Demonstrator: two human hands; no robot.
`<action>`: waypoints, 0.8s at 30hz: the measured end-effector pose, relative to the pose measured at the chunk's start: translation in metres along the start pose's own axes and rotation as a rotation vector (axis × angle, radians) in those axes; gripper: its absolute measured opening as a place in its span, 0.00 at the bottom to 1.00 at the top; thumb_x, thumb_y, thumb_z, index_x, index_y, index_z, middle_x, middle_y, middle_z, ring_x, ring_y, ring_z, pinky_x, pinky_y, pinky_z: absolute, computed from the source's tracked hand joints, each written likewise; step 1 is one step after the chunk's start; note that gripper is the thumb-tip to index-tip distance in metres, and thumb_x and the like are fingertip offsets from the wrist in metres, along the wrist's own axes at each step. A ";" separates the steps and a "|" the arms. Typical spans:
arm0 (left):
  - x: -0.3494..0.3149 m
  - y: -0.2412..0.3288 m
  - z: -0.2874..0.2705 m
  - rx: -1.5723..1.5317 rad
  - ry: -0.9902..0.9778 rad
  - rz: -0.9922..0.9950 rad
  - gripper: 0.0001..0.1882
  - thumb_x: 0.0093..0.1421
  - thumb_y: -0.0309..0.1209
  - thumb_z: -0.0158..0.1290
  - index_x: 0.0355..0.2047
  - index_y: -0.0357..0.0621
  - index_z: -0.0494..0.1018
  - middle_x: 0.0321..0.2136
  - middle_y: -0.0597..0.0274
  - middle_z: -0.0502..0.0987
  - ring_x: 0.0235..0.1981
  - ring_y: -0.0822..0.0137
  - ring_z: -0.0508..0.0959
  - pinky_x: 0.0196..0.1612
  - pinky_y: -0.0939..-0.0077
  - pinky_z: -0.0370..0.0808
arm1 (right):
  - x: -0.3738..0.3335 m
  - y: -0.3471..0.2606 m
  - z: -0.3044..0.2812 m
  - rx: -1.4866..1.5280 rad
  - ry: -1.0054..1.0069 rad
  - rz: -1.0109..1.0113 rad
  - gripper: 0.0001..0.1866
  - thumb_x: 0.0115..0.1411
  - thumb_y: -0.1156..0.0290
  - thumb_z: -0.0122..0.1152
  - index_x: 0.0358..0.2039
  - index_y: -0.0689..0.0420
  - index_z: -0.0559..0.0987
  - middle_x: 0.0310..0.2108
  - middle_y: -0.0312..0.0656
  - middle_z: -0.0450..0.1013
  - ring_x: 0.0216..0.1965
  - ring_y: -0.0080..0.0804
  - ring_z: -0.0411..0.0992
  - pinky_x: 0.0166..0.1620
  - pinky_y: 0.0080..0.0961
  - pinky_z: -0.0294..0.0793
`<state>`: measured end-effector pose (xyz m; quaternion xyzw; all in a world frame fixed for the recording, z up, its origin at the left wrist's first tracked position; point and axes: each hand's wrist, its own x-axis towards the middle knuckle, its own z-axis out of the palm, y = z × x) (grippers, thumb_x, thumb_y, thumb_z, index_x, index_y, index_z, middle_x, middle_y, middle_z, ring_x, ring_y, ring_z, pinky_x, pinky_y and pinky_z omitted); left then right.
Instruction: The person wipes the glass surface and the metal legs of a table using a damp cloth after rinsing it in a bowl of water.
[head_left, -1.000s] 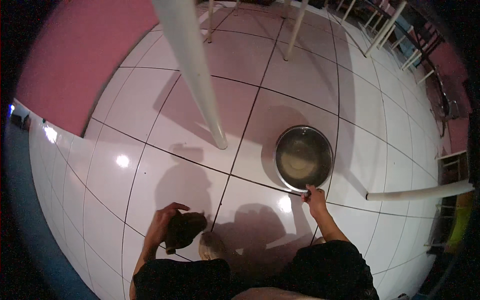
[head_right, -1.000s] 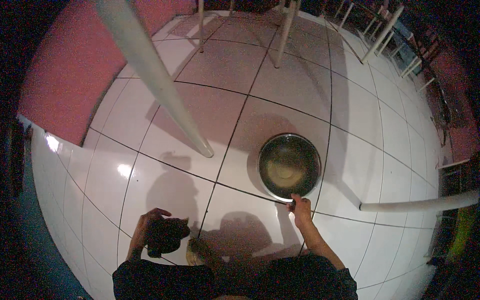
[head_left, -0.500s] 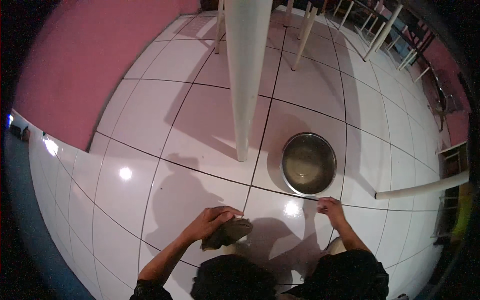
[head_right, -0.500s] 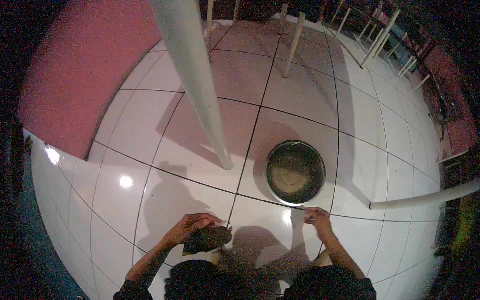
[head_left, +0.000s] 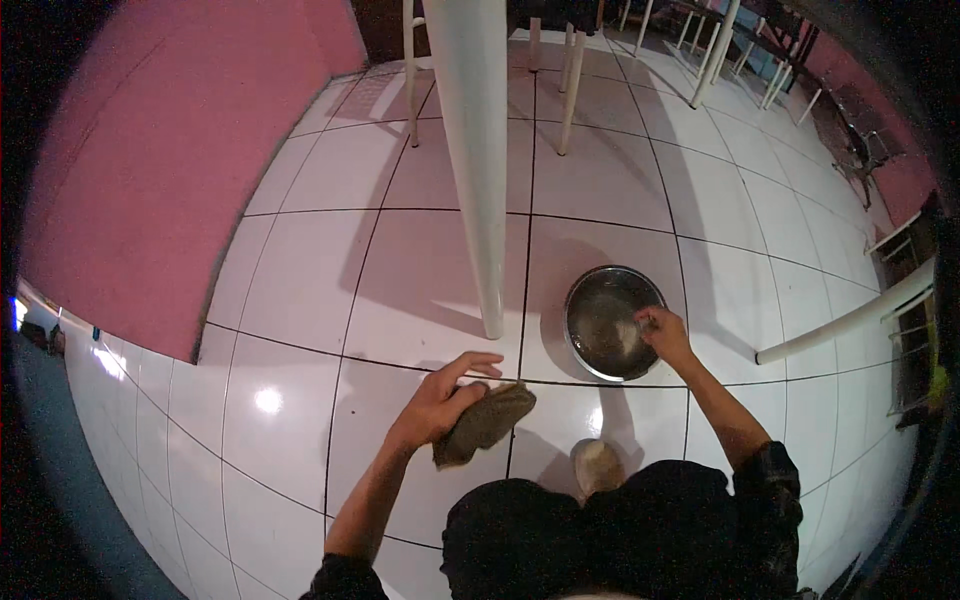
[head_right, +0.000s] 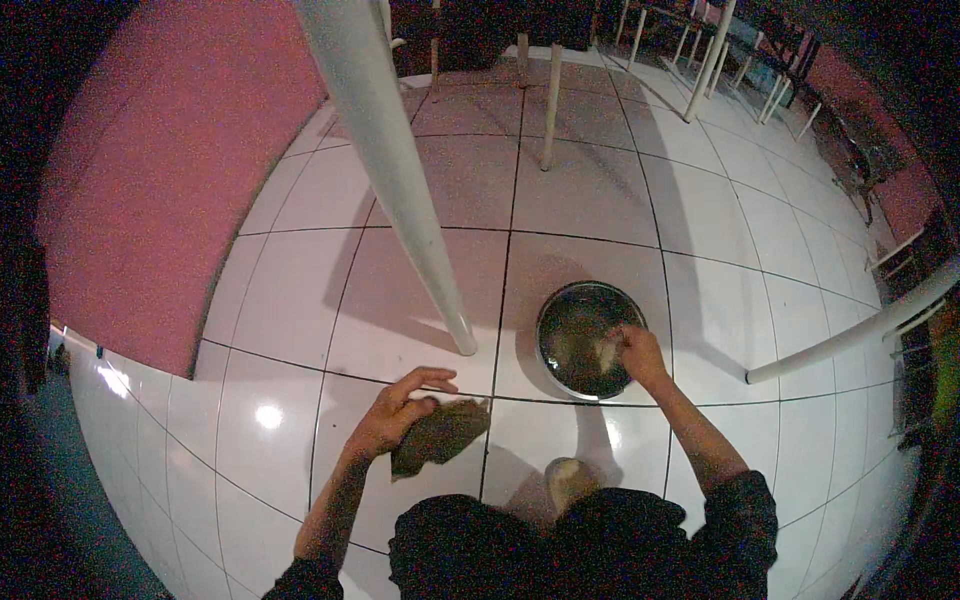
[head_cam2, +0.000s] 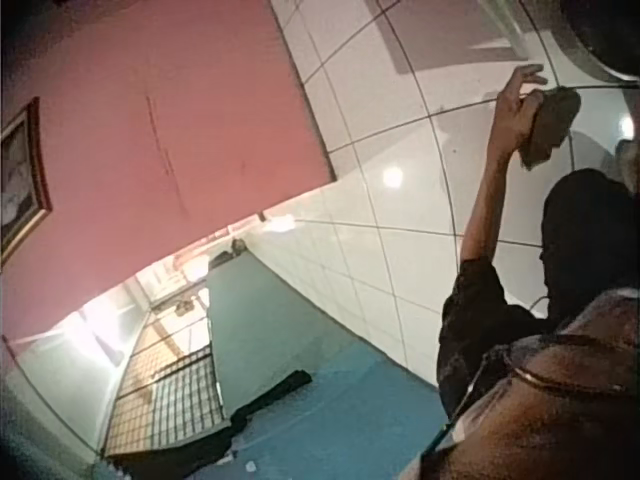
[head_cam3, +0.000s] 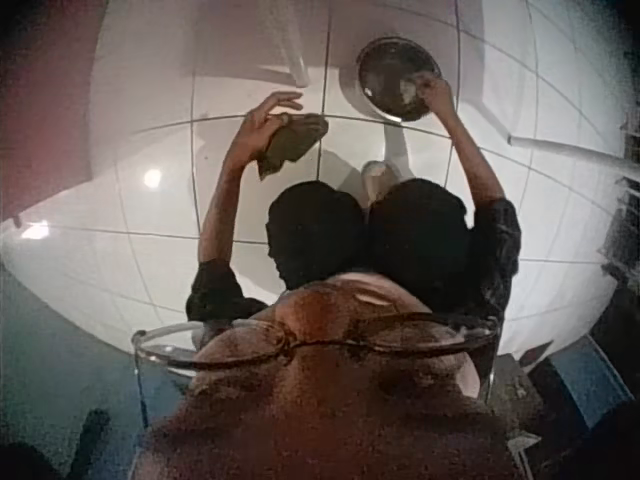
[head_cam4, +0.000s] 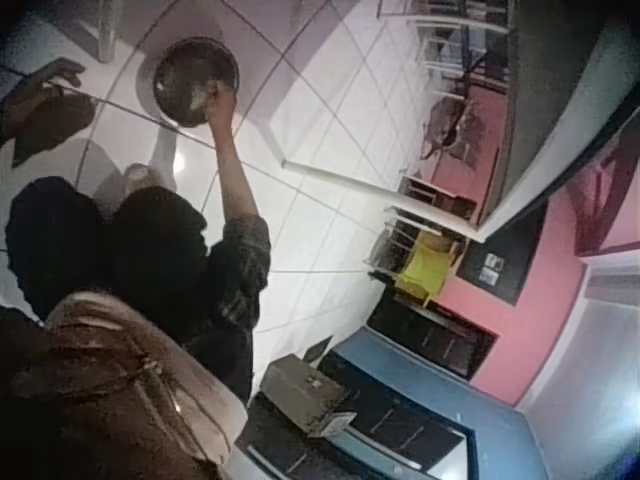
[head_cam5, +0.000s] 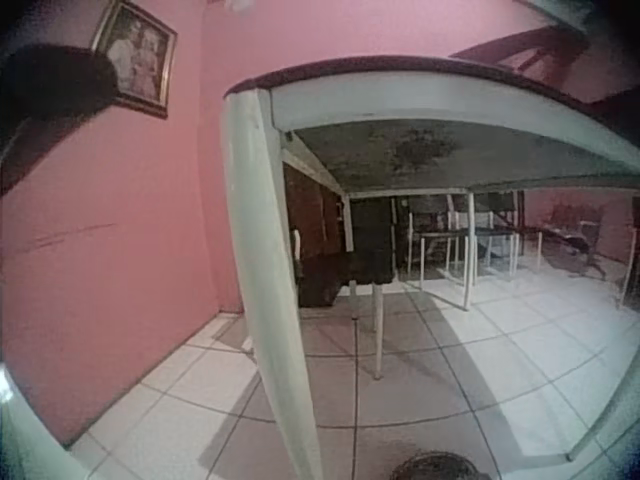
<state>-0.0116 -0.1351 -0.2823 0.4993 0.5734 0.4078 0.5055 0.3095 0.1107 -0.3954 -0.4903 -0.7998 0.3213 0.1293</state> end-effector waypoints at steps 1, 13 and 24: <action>-0.011 0.000 0.000 -0.046 0.037 -0.004 0.20 0.59 0.29 0.45 0.53 0.45 0.66 0.43 0.56 0.74 0.42 0.64 0.75 0.47 0.69 0.72 | 0.010 -0.009 0.004 -0.090 -0.003 0.034 0.14 0.53 0.73 0.55 0.42 0.55 0.78 0.35 0.51 0.75 0.37 0.48 0.74 0.44 0.38 0.73; -0.110 0.050 0.005 -0.244 0.333 -0.223 0.21 0.53 0.30 0.48 0.48 0.39 0.71 0.34 0.55 0.77 0.37 0.65 0.77 0.44 0.70 0.73 | 0.074 0.097 0.099 0.280 -0.168 -0.056 0.20 0.53 0.69 0.54 0.47 0.55 0.72 0.46 0.53 0.69 0.48 0.55 0.66 0.50 0.47 0.66; -0.012 0.142 0.020 0.387 -0.244 -0.179 0.16 0.63 0.39 0.42 0.48 0.48 0.67 0.17 0.56 0.75 0.19 0.61 0.76 0.28 0.66 0.73 | 0.092 0.052 0.044 -0.194 0.031 -0.336 0.12 0.62 0.67 0.45 0.41 0.57 0.75 0.39 0.51 0.73 0.42 0.51 0.70 0.45 0.43 0.68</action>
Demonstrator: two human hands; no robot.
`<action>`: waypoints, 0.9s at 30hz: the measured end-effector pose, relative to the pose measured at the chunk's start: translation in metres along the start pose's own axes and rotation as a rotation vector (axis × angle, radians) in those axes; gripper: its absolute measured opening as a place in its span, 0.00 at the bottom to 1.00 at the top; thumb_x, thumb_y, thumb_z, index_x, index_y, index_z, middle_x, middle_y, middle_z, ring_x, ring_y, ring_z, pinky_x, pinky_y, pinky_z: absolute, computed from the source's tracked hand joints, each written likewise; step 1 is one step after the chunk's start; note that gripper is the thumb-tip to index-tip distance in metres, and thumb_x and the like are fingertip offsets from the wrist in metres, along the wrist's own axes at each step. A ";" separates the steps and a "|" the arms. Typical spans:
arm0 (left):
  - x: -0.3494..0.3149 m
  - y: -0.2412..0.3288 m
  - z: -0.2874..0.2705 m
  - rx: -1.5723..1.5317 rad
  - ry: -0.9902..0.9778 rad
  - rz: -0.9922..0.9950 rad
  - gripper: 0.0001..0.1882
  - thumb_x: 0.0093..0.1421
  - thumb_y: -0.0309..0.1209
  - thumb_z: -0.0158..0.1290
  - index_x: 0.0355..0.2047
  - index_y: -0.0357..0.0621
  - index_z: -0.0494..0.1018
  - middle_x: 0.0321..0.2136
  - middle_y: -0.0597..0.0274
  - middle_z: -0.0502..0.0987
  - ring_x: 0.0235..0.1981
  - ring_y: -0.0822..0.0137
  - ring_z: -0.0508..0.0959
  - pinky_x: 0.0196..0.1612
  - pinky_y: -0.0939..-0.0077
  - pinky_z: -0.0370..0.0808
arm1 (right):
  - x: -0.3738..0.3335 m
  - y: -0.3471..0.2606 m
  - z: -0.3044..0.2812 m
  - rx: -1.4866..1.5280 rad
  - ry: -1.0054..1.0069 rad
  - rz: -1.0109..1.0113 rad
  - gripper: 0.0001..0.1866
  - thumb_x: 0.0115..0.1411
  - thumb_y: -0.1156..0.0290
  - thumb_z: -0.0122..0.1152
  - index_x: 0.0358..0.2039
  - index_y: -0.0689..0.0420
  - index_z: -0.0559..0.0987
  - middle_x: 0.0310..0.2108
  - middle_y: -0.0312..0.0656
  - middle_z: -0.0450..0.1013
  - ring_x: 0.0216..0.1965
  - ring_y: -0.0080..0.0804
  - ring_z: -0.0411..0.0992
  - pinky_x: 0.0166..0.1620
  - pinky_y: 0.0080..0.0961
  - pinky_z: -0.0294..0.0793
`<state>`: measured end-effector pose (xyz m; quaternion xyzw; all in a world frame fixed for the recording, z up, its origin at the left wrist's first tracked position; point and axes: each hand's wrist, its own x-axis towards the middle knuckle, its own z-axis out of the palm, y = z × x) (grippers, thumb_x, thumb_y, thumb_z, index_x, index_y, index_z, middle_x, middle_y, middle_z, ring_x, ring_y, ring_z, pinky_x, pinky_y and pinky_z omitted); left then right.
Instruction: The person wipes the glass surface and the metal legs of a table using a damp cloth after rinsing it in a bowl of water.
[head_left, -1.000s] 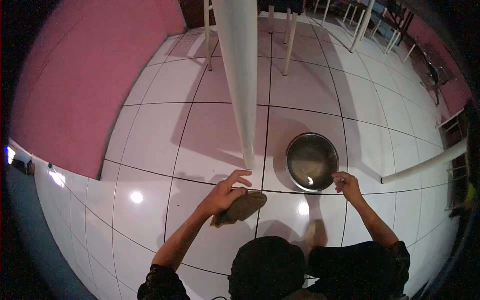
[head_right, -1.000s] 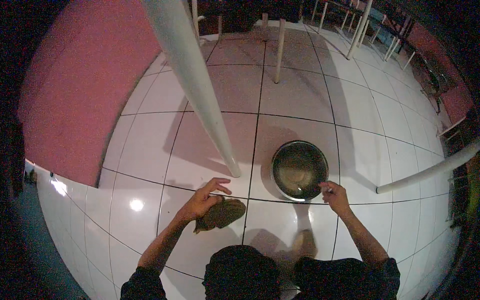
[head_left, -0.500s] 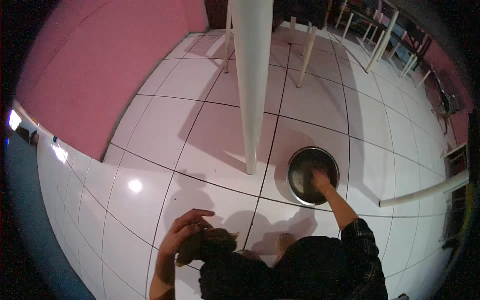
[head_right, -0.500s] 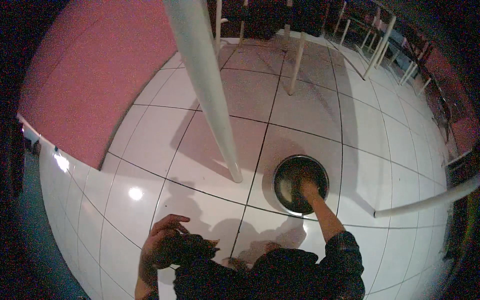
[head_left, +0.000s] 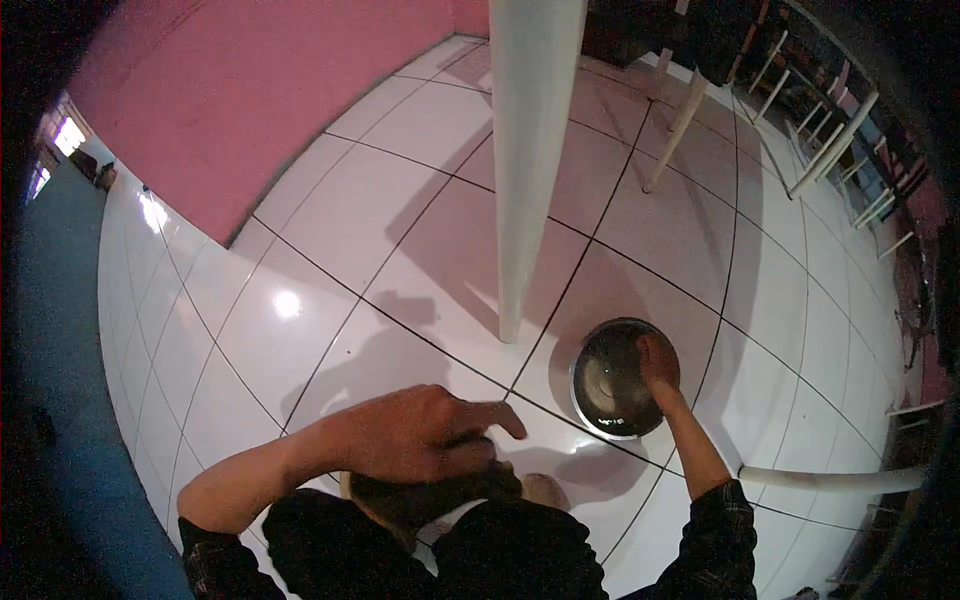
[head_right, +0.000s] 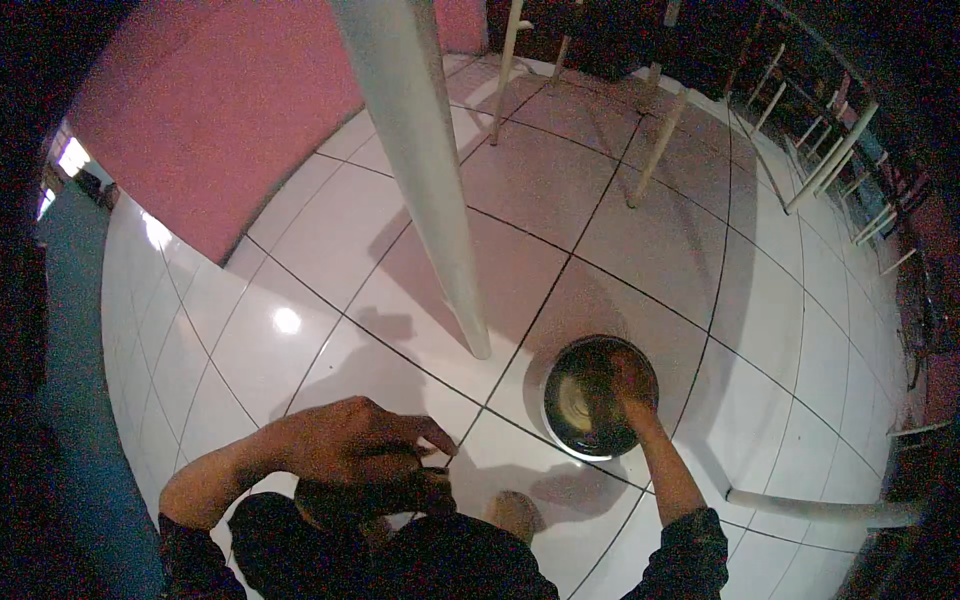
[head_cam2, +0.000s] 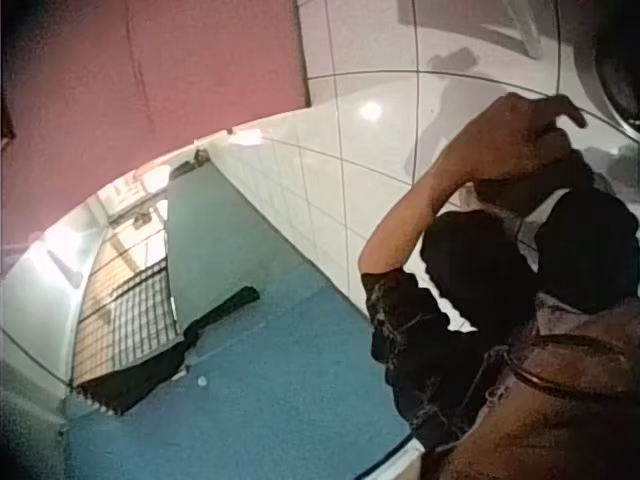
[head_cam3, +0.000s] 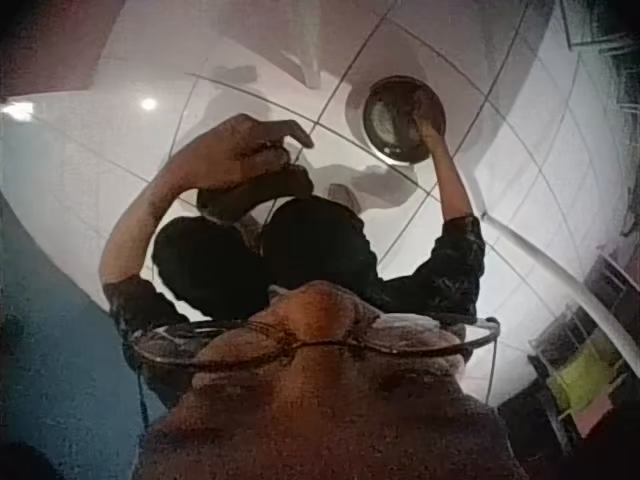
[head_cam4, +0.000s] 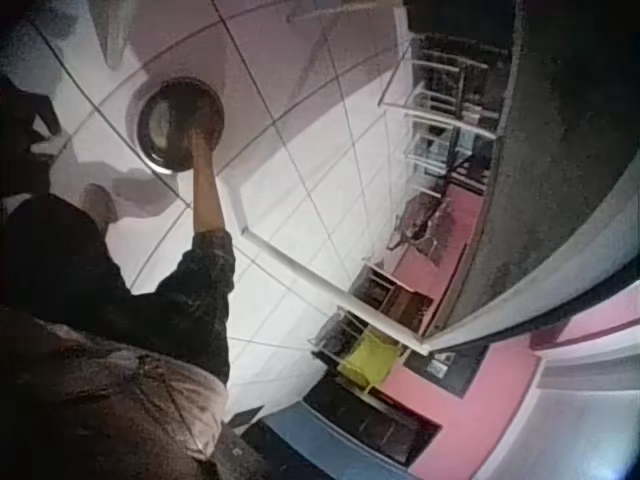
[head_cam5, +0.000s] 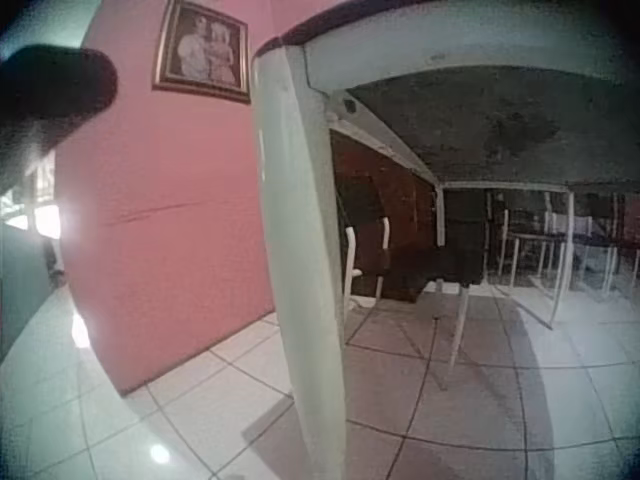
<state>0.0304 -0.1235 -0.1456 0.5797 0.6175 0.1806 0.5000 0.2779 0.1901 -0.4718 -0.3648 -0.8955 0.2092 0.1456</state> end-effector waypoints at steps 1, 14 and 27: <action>0.002 0.006 0.001 0.038 -0.022 0.052 0.16 0.63 0.39 0.42 0.48 0.47 0.67 0.17 0.55 0.74 0.19 0.61 0.77 0.28 0.65 0.73 | -0.004 0.009 0.012 -0.048 0.088 -0.049 0.12 0.61 0.68 0.47 0.41 0.57 0.75 0.39 0.51 0.73 0.42 0.50 0.70 0.45 0.43 0.68; 0.068 0.030 -0.009 0.386 -0.331 0.686 0.17 0.64 0.43 0.42 0.49 0.50 0.65 0.24 0.50 0.76 0.29 0.50 0.78 0.33 0.58 0.75 | -0.033 -0.042 -0.007 -0.043 0.070 0.173 0.19 0.56 0.67 0.53 0.48 0.55 0.73 0.43 0.56 0.71 0.45 0.54 0.69 0.49 0.45 0.68; 0.029 0.032 -0.059 0.244 -0.272 0.802 0.19 0.64 0.45 0.43 0.51 0.53 0.65 0.23 0.48 0.75 0.27 0.47 0.77 0.34 0.54 0.73 | -0.056 0.056 0.080 -0.564 -0.105 -0.075 0.15 0.48 0.69 0.55 0.38 0.56 0.78 0.24 0.48 0.76 0.27 0.48 0.75 0.34 0.42 0.75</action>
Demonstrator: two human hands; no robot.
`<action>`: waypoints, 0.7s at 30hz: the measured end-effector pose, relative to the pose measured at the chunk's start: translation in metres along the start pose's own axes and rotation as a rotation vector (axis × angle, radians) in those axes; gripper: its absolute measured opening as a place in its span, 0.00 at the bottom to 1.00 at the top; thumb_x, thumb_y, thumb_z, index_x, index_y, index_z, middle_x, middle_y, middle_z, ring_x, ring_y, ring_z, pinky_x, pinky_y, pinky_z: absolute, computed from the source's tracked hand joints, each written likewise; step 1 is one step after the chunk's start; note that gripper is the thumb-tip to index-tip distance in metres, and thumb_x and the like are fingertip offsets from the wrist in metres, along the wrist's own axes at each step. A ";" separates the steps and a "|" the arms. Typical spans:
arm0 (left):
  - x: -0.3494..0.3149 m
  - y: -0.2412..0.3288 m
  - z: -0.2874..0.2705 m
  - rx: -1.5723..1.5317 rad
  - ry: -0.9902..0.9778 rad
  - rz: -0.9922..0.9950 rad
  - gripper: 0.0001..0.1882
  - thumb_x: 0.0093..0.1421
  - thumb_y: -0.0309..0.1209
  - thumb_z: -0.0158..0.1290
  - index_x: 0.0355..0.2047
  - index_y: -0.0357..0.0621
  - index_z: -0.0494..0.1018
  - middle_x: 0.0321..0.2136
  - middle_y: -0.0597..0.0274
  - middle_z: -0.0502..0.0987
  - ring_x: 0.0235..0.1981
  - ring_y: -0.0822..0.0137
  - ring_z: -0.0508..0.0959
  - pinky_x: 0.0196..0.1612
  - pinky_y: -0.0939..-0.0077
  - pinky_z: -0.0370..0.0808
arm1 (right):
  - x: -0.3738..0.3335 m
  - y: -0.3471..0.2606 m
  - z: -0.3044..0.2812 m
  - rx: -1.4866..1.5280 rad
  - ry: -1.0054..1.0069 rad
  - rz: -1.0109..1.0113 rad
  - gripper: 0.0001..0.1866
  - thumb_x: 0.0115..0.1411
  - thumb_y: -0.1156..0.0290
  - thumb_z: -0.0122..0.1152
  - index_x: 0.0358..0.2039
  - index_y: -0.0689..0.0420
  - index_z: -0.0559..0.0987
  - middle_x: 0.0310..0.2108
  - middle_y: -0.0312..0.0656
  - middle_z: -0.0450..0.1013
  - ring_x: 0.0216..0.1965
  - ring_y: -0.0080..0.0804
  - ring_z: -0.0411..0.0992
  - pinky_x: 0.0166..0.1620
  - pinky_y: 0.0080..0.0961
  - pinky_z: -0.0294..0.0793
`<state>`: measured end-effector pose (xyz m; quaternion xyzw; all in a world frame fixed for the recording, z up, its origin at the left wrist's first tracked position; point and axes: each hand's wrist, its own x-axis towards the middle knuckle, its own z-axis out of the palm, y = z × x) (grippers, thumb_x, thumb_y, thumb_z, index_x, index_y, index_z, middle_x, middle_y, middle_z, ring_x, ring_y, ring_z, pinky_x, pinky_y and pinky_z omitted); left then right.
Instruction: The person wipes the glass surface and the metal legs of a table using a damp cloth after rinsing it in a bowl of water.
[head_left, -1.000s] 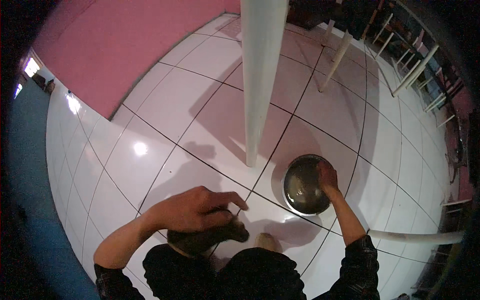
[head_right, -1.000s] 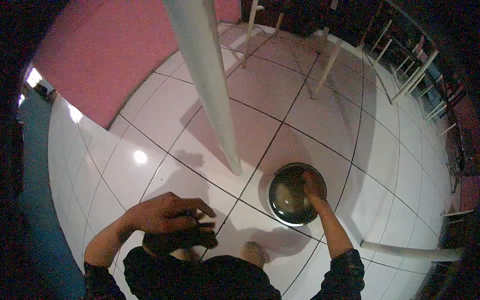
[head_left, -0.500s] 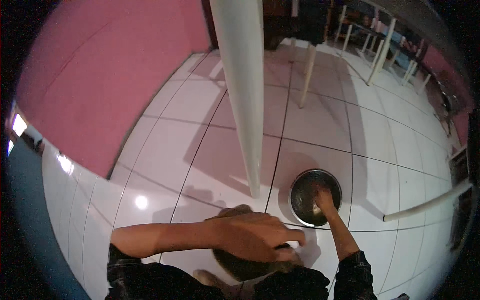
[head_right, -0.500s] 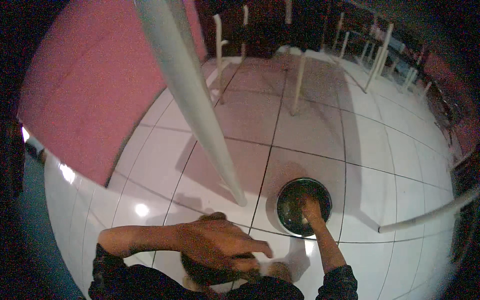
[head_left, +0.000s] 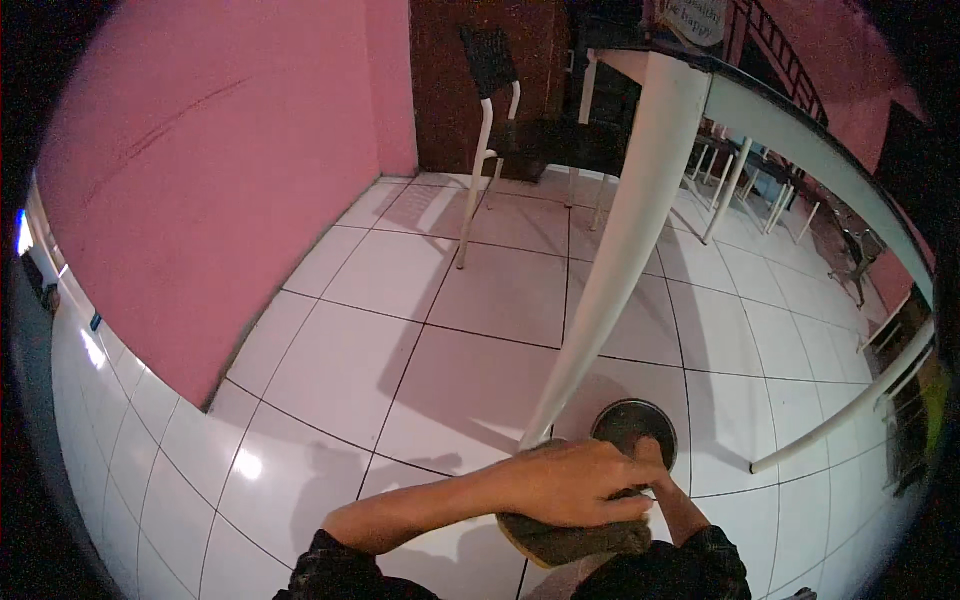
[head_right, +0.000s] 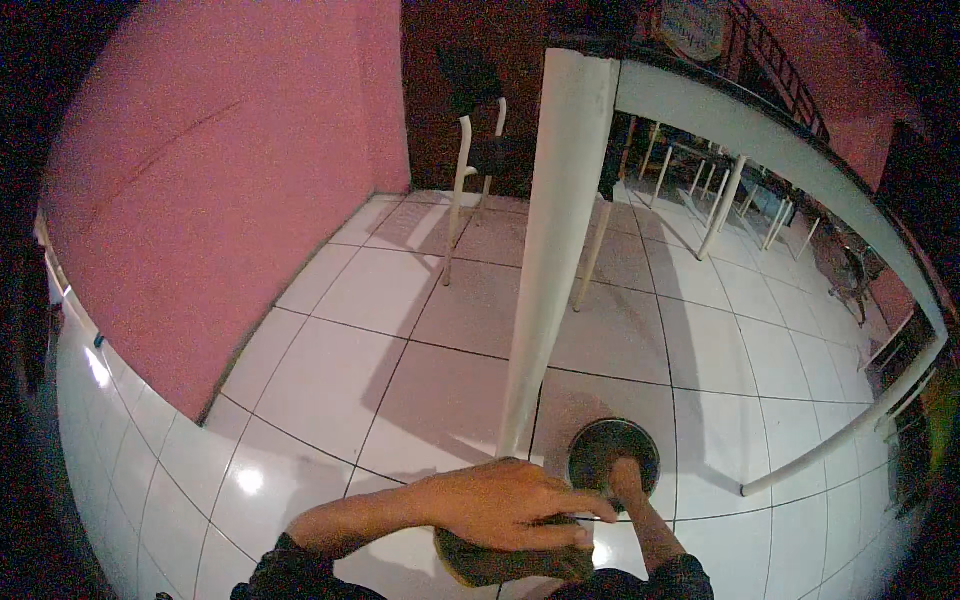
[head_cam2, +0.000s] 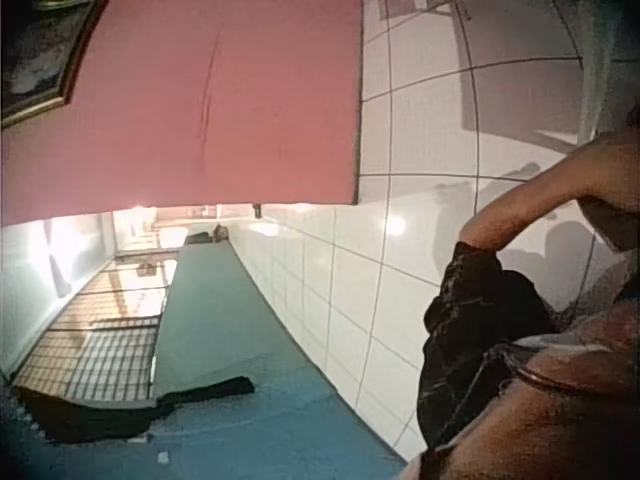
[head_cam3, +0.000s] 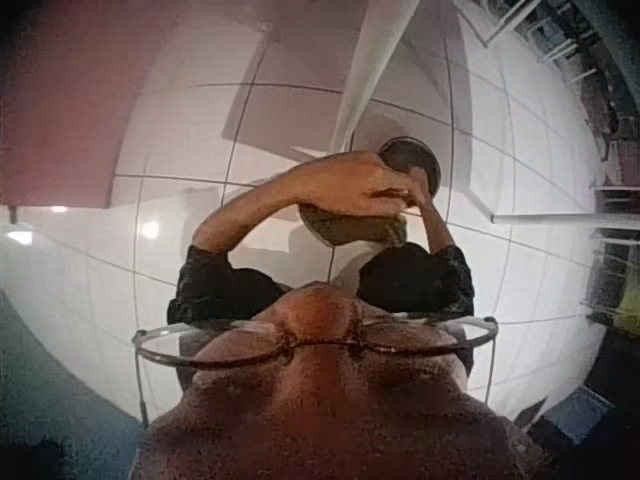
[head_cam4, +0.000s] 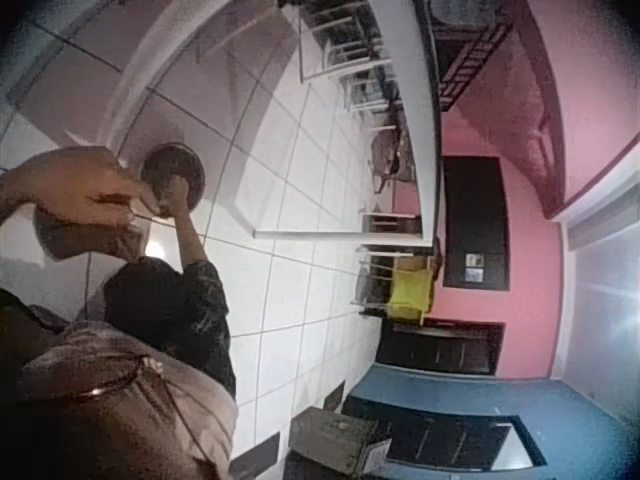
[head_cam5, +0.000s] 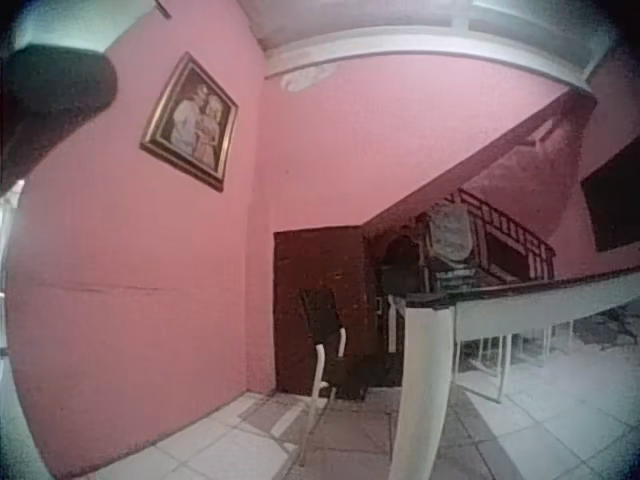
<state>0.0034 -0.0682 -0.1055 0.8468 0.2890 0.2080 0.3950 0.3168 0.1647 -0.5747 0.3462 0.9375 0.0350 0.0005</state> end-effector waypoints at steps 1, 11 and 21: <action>-0.006 -0.001 0.002 0.001 0.017 -0.019 0.19 0.64 0.45 0.43 0.51 0.53 0.65 0.23 0.48 0.75 0.27 0.47 0.77 0.34 0.54 0.73 | 0.004 -0.005 -0.002 -0.008 -0.064 -0.057 0.14 0.49 0.69 0.55 0.37 0.56 0.78 0.24 0.48 0.76 0.27 0.47 0.75 0.34 0.42 0.74; -0.065 -0.025 -0.022 0.232 0.347 -0.616 0.18 0.61 0.47 0.45 0.39 0.47 0.73 0.30 0.49 0.78 0.32 0.48 0.78 0.40 0.60 0.74 | 0.046 -0.077 -0.176 0.836 0.210 0.456 0.08 0.51 0.72 0.56 0.33 0.56 0.78 0.31 0.52 0.74 0.36 0.52 0.73 0.39 0.45 0.71; -0.058 -0.036 -0.058 0.170 0.543 -0.735 0.23 0.59 0.43 0.51 0.53 0.50 0.66 0.36 0.55 0.79 0.39 0.59 0.78 0.46 0.67 0.71 | 0.021 -0.040 -0.128 0.336 0.213 0.259 0.08 0.49 0.75 0.54 0.30 0.55 0.79 0.27 0.51 0.73 0.35 0.54 0.72 0.38 0.44 0.71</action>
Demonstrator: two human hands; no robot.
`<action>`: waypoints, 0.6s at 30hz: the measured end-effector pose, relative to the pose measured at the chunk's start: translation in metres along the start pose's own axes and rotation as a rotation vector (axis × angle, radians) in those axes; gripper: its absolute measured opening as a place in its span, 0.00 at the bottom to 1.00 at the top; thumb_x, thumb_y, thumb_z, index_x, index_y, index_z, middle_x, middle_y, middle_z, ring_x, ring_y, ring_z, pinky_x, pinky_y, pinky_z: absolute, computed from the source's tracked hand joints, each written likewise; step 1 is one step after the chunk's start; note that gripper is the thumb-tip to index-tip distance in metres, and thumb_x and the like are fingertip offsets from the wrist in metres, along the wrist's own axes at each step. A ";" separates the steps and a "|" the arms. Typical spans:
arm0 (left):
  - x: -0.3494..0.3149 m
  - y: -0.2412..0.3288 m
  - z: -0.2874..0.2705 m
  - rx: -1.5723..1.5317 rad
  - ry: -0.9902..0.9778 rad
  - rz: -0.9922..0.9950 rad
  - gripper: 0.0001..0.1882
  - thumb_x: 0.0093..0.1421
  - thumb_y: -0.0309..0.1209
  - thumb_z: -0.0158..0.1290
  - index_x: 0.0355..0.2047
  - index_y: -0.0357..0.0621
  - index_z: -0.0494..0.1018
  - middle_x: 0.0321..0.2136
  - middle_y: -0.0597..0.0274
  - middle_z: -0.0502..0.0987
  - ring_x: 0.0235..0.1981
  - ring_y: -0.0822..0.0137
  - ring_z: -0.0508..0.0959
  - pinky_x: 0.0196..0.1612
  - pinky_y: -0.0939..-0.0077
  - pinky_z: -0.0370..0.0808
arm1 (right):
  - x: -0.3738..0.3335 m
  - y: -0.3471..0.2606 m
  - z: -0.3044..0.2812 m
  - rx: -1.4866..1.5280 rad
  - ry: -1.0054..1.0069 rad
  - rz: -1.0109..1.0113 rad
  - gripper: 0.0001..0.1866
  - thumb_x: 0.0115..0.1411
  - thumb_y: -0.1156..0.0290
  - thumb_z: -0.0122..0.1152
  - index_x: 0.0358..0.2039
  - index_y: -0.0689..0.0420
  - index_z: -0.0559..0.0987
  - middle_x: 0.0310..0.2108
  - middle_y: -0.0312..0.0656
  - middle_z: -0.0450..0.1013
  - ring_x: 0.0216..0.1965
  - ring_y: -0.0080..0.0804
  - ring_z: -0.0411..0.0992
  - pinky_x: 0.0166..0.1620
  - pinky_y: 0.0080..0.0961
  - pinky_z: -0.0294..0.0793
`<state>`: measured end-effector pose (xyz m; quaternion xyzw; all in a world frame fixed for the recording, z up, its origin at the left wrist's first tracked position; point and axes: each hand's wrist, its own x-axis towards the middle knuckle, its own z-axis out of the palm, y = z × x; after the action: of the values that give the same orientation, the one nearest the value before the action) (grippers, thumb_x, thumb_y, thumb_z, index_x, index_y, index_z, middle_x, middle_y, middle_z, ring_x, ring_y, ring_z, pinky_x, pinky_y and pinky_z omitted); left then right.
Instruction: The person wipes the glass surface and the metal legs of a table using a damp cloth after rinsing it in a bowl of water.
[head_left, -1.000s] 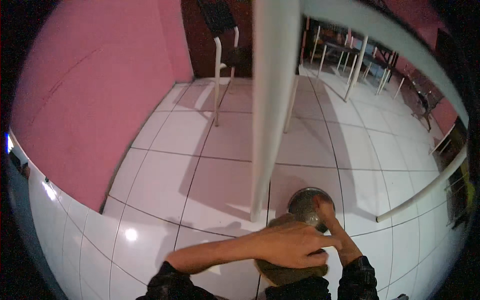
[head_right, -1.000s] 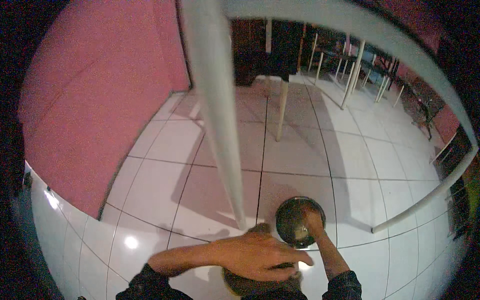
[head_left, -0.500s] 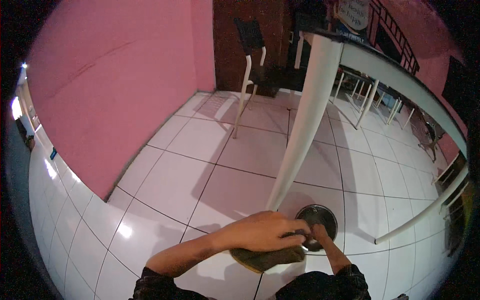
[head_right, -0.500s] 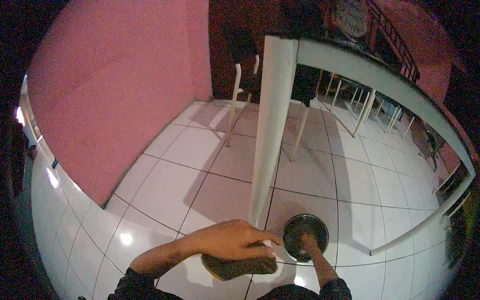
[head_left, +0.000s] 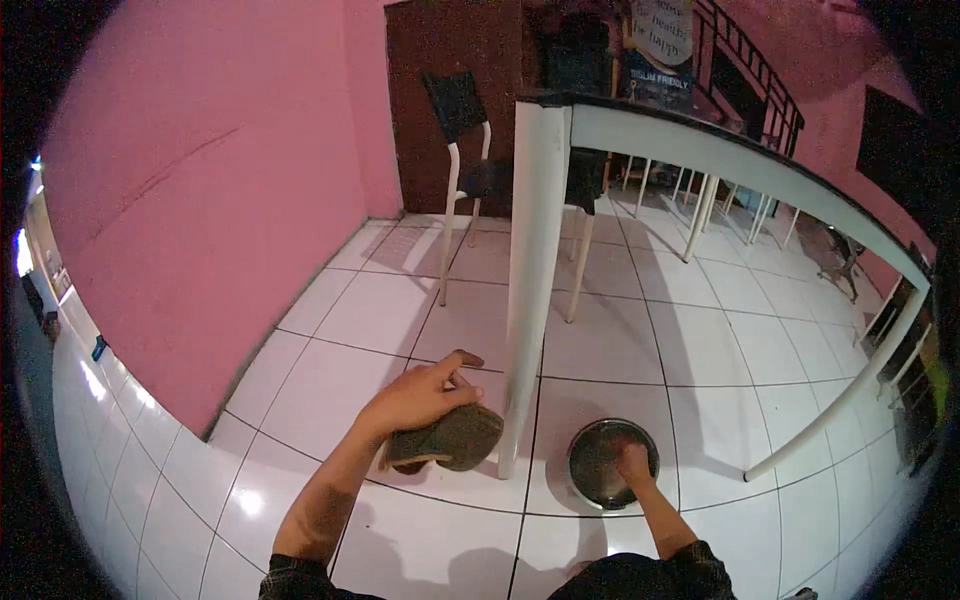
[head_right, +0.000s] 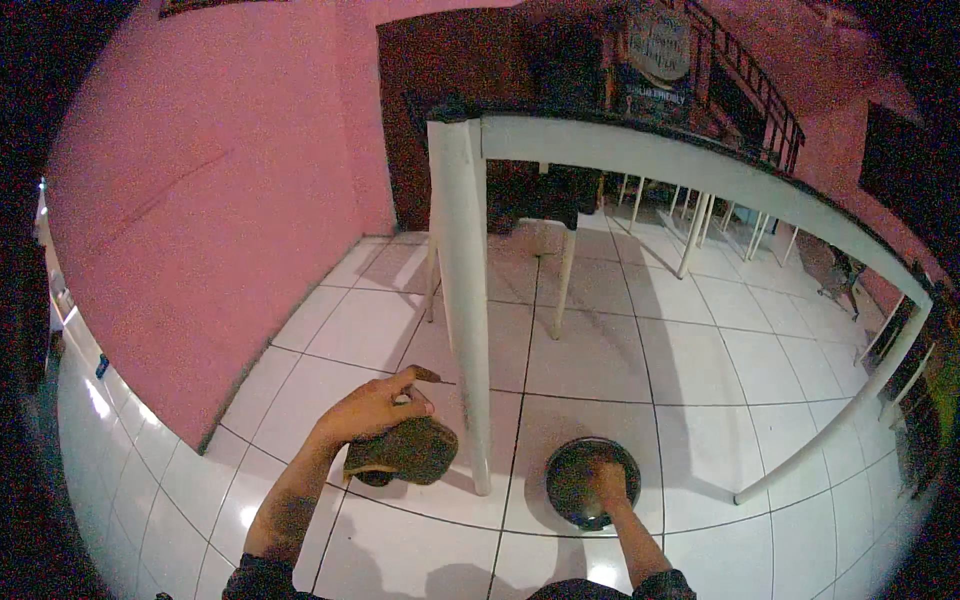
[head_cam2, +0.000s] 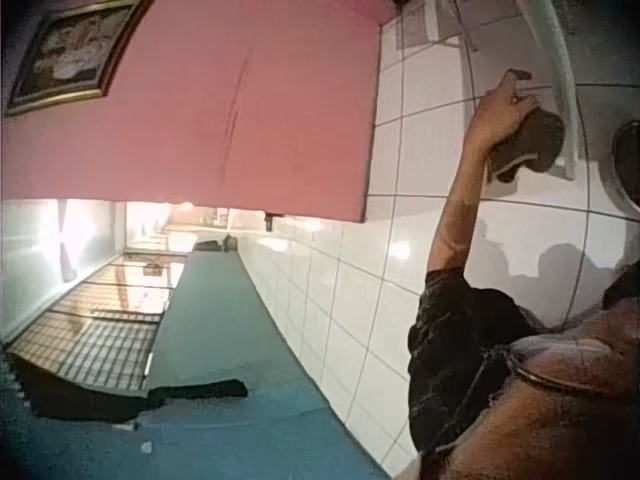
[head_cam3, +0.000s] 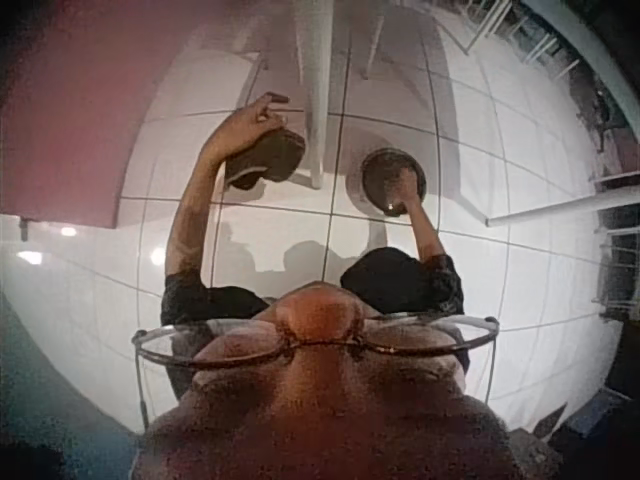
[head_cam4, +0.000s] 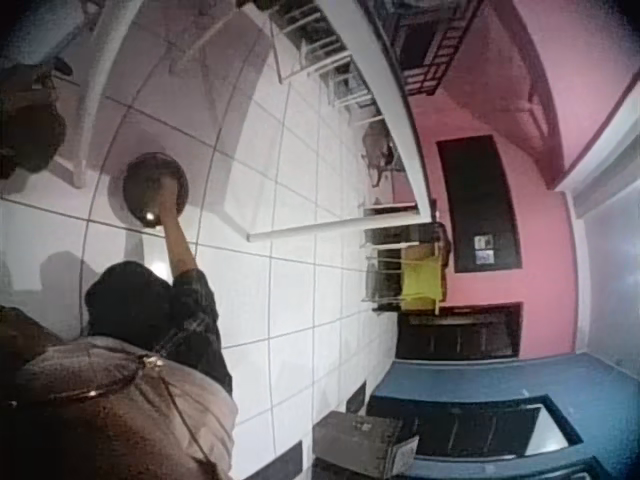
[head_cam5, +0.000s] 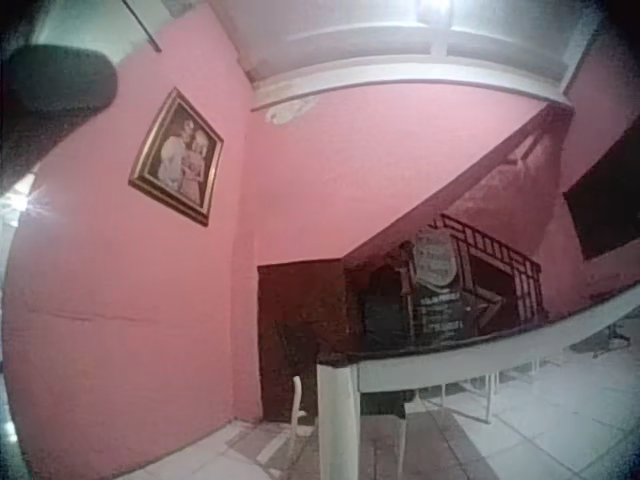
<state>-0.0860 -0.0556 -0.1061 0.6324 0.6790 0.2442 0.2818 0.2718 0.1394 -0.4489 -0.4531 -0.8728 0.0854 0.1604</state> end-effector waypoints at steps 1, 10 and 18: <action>0.000 -0.003 0.002 -0.002 0.002 0.001 0.23 0.59 0.43 0.51 0.53 0.50 0.66 0.36 0.55 0.79 0.39 0.59 0.78 0.46 0.67 0.71 | -0.003 0.002 0.000 0.043 0.066 -0.011 0.09 0.47 0.76 0.55 0.30 0.56 0.79 0.26 0.50 0.73 0.34 0.53 0.72 0.38 0.44 0.72; 0.011 0.006 0.011 -0.236 0.029 0.223 0.34 0.61 0.49 0.49 0.64 0.56 0.52 0.49 0.49 0.73 0.51 0.53 0.73 0.55 0.63 0.65 | 0.011 0.012 -0.029 0.069 0.325 -0.242 0.12 0.49 0.74 0.60 0.37 0.57 0.77 0.28 0.49 0.73 0.32 0.50 0.72 0.36 0.39 0.73; 0.026 0.052 -0.028 -0.466 0.289 0.394 0.33 0.62 0.48 0.48 0.62 0.47 0.56 0.44 0.52 0.72 0.44 0.65 0.72 0.52 0.74 0.66 | 0.062 -0.208 -0.272 0.667 0.655 -0.330 0.08 0.58 0.79 0.56 0.39 0.66 0.76 0.34 0.42 0.74 0.32 0.26 0.70 0.36 0.22 0.73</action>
<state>-0.0684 -0.0247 -0.0519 0.6290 0.5024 0.5297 0.2671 0.1769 0.0713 -0.1215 -0.2358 -0.7618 0.1865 0.5738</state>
